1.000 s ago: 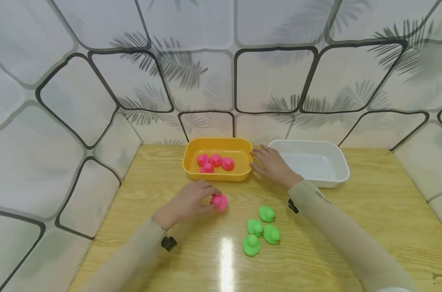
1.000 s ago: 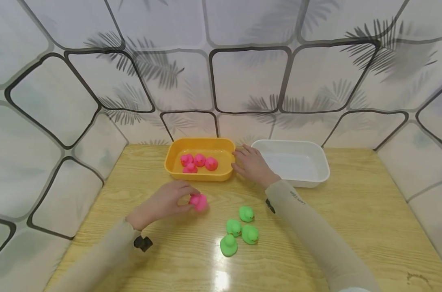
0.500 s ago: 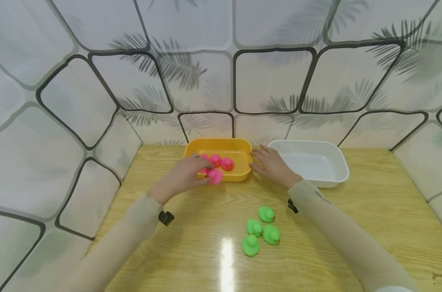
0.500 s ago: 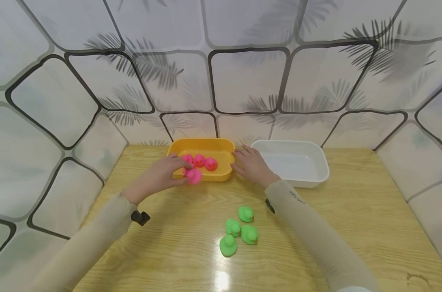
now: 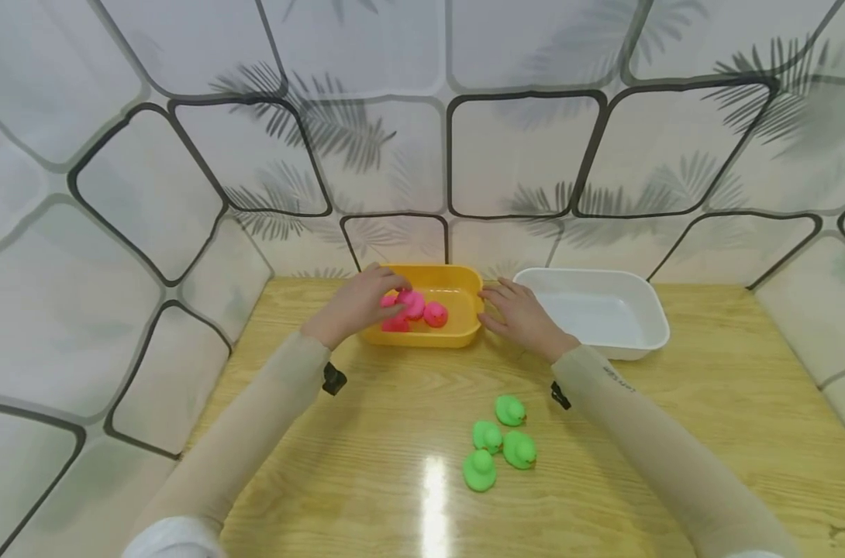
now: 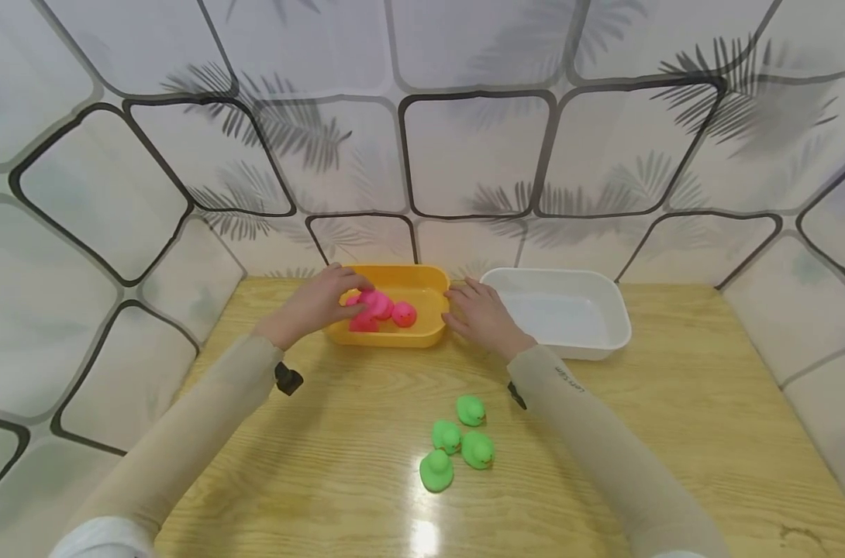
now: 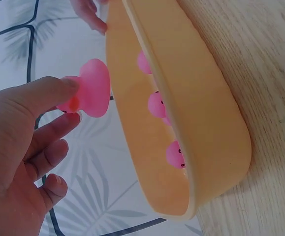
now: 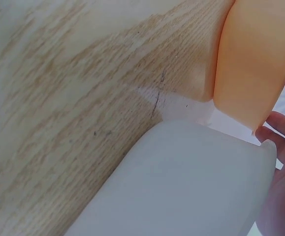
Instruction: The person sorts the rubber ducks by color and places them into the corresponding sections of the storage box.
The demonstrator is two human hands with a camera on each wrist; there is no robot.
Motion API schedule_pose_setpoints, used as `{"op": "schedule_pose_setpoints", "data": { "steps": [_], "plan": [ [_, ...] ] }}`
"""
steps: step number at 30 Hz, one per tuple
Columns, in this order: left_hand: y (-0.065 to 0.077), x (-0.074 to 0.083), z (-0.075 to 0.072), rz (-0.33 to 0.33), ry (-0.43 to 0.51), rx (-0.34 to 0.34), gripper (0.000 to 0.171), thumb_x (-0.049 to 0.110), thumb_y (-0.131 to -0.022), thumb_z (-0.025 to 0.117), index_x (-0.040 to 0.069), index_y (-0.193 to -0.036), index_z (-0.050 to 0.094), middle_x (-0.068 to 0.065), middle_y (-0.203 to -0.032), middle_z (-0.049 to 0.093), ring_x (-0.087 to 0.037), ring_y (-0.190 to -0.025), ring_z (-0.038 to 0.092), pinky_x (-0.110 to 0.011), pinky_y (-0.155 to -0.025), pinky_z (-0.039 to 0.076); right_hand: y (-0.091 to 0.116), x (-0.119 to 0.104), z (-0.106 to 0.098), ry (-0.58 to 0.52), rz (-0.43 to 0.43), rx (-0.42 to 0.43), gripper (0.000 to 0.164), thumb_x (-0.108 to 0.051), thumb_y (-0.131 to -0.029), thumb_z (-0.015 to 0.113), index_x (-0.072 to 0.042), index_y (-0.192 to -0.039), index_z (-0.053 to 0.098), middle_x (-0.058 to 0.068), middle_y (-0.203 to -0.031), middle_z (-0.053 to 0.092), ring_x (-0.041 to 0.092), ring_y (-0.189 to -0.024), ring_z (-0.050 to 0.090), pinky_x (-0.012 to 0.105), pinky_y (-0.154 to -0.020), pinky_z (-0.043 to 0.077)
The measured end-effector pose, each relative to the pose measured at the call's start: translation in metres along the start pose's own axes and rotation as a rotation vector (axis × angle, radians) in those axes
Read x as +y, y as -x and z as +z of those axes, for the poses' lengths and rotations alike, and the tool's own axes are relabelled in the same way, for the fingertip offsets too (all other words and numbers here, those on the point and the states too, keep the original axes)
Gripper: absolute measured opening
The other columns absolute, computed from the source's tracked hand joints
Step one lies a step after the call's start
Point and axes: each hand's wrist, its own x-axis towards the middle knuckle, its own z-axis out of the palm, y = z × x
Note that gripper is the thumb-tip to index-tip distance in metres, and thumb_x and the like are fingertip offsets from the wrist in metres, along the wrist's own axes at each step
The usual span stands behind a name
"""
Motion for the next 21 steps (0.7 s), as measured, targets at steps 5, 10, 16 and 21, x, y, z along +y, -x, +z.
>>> {"op": "schedule_pose_setpoints", "data": {
  "steps": [5, 10, 16, 21],
  "plan": [
    [-0.011, -0.002, 0.002, -0.050, -0.016, -0.036, 0.024, 0.020, -0.098, 0.074, 0.009, -0.120, 0.073, -0.008, -0.116, 0.072, -0.029, -0.104, 0.060, -0.042, -0.094, 0.051, -0.001, -0.001, -0.002, -0.006, 0.002, -0.003, 0.048, -0.029, -0.105, 0.063, 0.004, -0.140, 0.060, 0.023, -0.145, 0.058, 0.050, -0.145, 0.038, 0.065, -0.118, 0.029],
    [-0.024, -0.006, 0.005, -0.113, -0.012, -0.089, 0.030, 0.020, -0.099, 0.074, 0.007, -0.126, 0.071, -0.008, -0.118, 0.070, -0.028, -0.109, 0.058, -0.041, -0.100, 0.050, -0.003, -0.004, -0.003, 0.000, 0.002, -0.002, 0.048, -0.029, -0.104, 0.064, 0.003, -0.139, 0.060, 0.022, -0.144, 0.059, 0.049, -0.145, 0.039, 0.065, -0.118, 0.030],
    [-0.043, -0.007, 0.013, -0.187, -0.037, -0.108, 0.027, 0.019, -0.098, 0.074, 0.005, -0.121, 0.070, -0.009, -0.116, 0.072, -0.029, -0.108, 0.059, -0.040, -0.099, 0.051, -0.004, -0.004, -0.001, 0.004, -0.006, -0.005, 0.048, -0.029, -0.104, 0.063, 0.004, -0.139, 0.060, 0.023, -0.144, 0.058, 0.051, -0.145, 0.038, 0.066, -0.118, 0.029],
    [-0.057, -0.007, 0.023, -0.228, -0.034, -0.109, 0.026, 0.021, -0.101, 0.070, 0.006, -0.122, 0.069, -0.011, -0.118, 0.072, -0.031, -0.109, 0.061, -0.042, -0.099, 0.050, -0.002, -0.004, -0.003, 0.000, 0.007, -0.013, 0.047, -0.028, -0.105, 0.063, 0.003, -0.139, 0.060, 0.023, -0.144, 0.058, 0.050, -0.145, 0.037, 0.065, -0.119, 0.028]
  ]
}}
